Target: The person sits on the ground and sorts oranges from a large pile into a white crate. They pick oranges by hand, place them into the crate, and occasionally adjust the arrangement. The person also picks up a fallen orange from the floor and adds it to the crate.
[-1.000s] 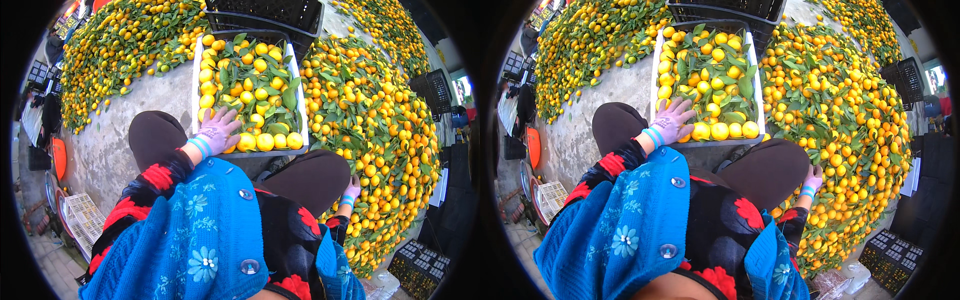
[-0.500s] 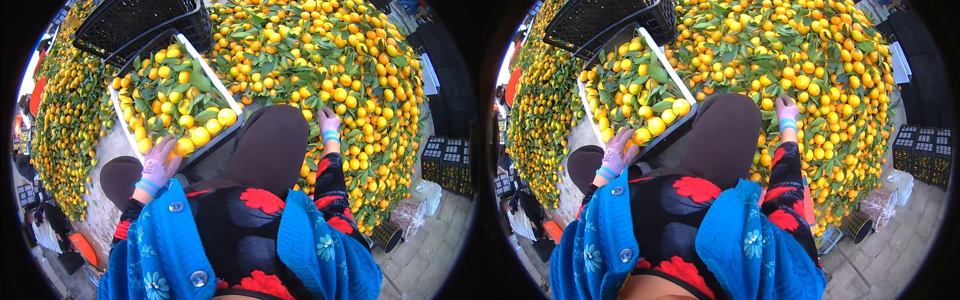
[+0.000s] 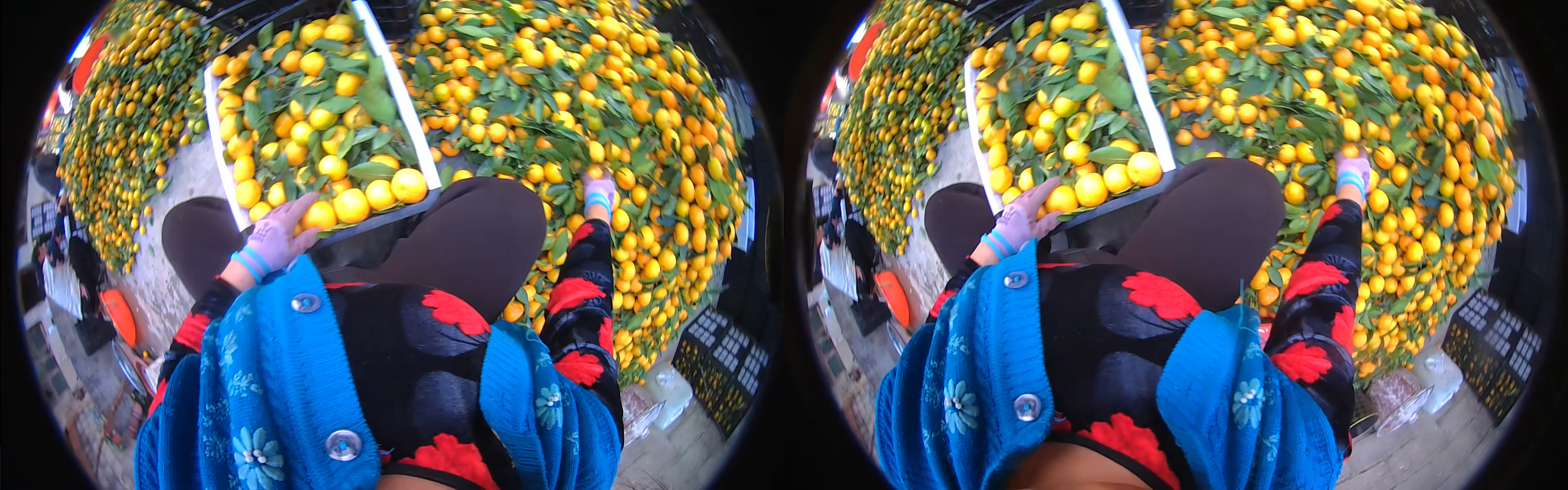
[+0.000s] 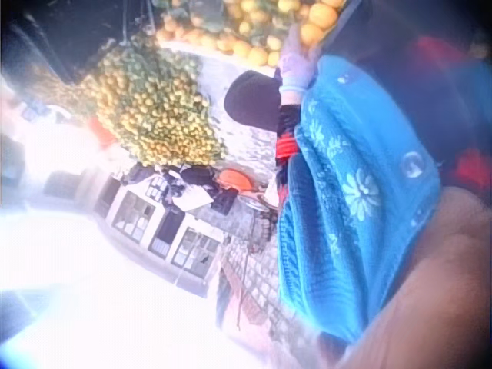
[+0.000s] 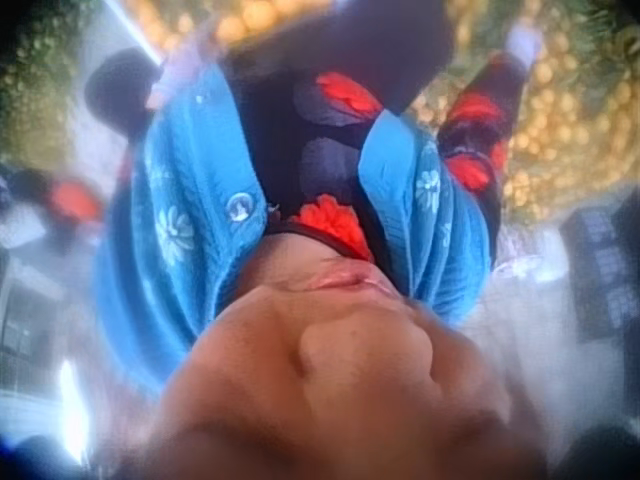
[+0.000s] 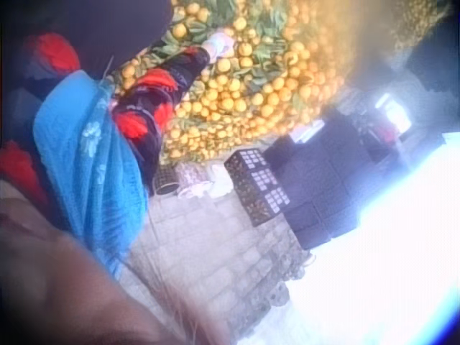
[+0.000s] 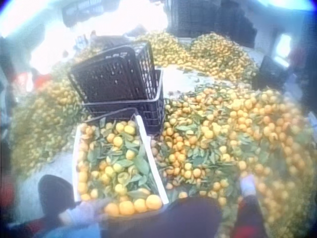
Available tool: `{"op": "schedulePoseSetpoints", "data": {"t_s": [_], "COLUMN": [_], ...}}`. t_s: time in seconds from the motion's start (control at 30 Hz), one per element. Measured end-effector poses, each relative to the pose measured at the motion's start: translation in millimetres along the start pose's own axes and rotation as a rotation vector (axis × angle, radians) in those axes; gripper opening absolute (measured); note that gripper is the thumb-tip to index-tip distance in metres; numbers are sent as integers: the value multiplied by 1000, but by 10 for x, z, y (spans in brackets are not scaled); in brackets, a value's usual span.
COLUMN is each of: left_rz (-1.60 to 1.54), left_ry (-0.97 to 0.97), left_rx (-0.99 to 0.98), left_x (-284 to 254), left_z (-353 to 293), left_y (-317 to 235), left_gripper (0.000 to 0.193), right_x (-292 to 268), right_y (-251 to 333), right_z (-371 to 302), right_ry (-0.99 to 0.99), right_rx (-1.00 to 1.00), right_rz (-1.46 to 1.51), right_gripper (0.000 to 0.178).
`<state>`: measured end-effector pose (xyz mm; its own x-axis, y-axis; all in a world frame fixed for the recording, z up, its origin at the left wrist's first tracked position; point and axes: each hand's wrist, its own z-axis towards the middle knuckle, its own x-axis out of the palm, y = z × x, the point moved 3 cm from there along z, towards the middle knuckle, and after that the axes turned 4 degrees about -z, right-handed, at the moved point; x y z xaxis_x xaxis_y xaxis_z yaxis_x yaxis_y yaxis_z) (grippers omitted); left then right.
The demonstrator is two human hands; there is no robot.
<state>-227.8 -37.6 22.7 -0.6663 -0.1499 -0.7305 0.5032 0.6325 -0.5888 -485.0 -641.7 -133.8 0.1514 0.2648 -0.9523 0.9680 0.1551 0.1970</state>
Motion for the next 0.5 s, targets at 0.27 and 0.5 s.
{"op": "schedulePoseSetpoints", "data": {"t_s": [0.27,0.5], "left_rz": [-87,-21], "left_ry": [20,-17], "left_rx": [11,87], "left_x": [5,46], "left_z": [19,10], "left_y": [33,39], "left_gripper": [61,61], "right_x": [-335,-1198], "right_y": [154,2161], "right_z": [-332,-2042], "right_ry": [190,863], "right_rx": [157,-730], "right_rz": [1556,1265], "right_gripper": [42,55]}}
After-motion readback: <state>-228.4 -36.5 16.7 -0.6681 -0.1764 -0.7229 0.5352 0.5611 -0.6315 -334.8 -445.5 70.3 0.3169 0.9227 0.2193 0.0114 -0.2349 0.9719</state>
